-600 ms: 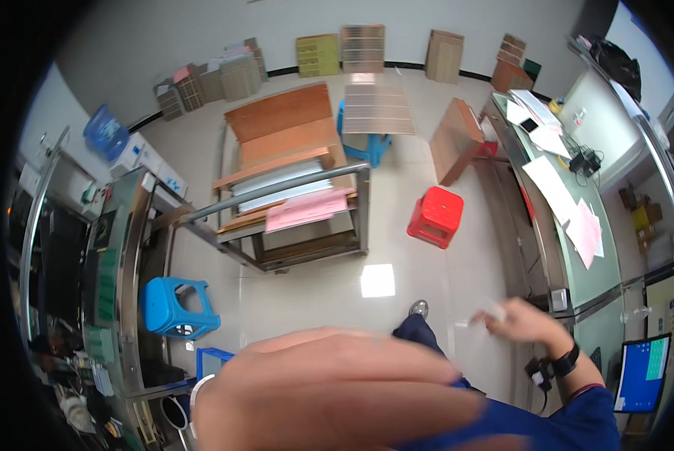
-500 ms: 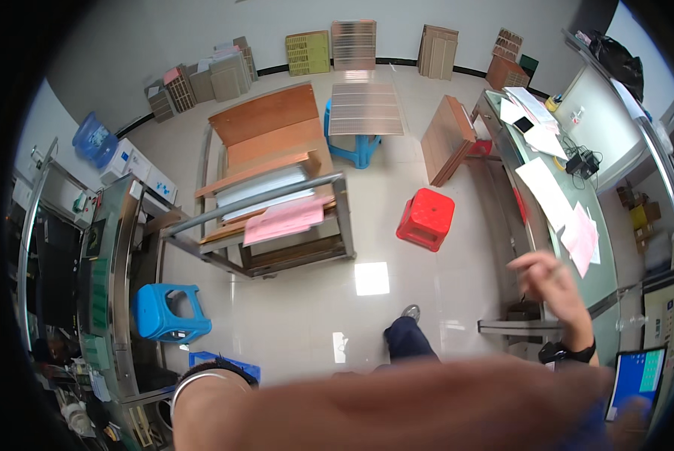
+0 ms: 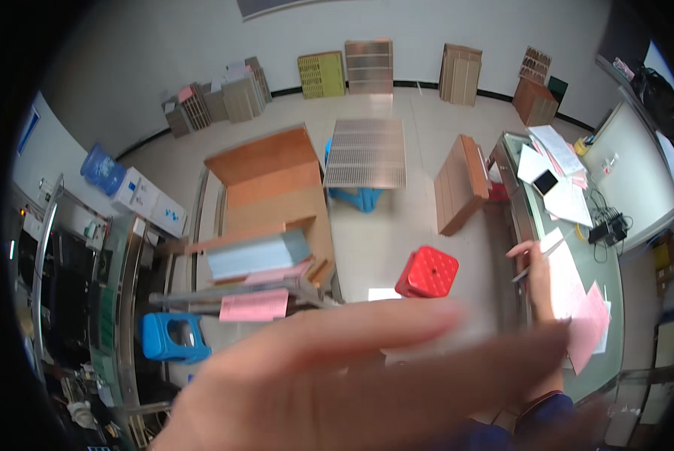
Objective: Inspecting and marking large metal or component grid sheets with a pen.
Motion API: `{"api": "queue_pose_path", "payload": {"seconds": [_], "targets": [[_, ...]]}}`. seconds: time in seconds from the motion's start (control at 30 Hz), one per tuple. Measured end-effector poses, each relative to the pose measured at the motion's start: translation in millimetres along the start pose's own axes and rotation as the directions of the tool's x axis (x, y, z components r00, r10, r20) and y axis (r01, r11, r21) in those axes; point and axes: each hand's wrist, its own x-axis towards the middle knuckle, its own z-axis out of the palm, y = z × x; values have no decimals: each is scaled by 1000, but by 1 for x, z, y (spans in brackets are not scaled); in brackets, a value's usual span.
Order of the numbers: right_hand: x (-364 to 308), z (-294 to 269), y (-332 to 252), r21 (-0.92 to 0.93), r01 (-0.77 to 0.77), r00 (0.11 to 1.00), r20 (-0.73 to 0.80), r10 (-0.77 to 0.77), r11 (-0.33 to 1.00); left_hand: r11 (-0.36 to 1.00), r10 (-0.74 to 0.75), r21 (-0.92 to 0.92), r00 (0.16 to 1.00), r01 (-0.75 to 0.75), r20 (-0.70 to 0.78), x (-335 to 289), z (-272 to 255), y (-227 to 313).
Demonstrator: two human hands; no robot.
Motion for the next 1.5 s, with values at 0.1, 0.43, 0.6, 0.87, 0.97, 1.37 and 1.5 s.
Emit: {"api": "queue_pose_path", "payload": {"seconds": [0.1,0.43,0.6,0.87,0.97,1.37,1.5], "targets": [[54,33,40,129,-156,988,31,153,979,919,52,-383,990,-99,-133,41,49,-92],[249,42,5,222,-42,996,87,23,974,97,-775,-734,514,672,368,39,211,-378],[345,12,-62,-86,157,972,191,-139,984,16,-777,-701,450,713,441,25,210,-422],[588,80,-92,-459,381,886,428,-176,802,-61,-877,-765,332,641,348,56,222,-516],[665,159,-21,-106,246,944,252,-213,964,-149,-920,-784,206,602,333,60,254,-576],[527,390,506,2,-300,938,182,295,954,271,-881,-415,51,869,-470,-48,427,-866],[518,393,522,224,-503,863,173,474,835,43,-969,-952,-220,303,-113,-7,448,-872]]}}
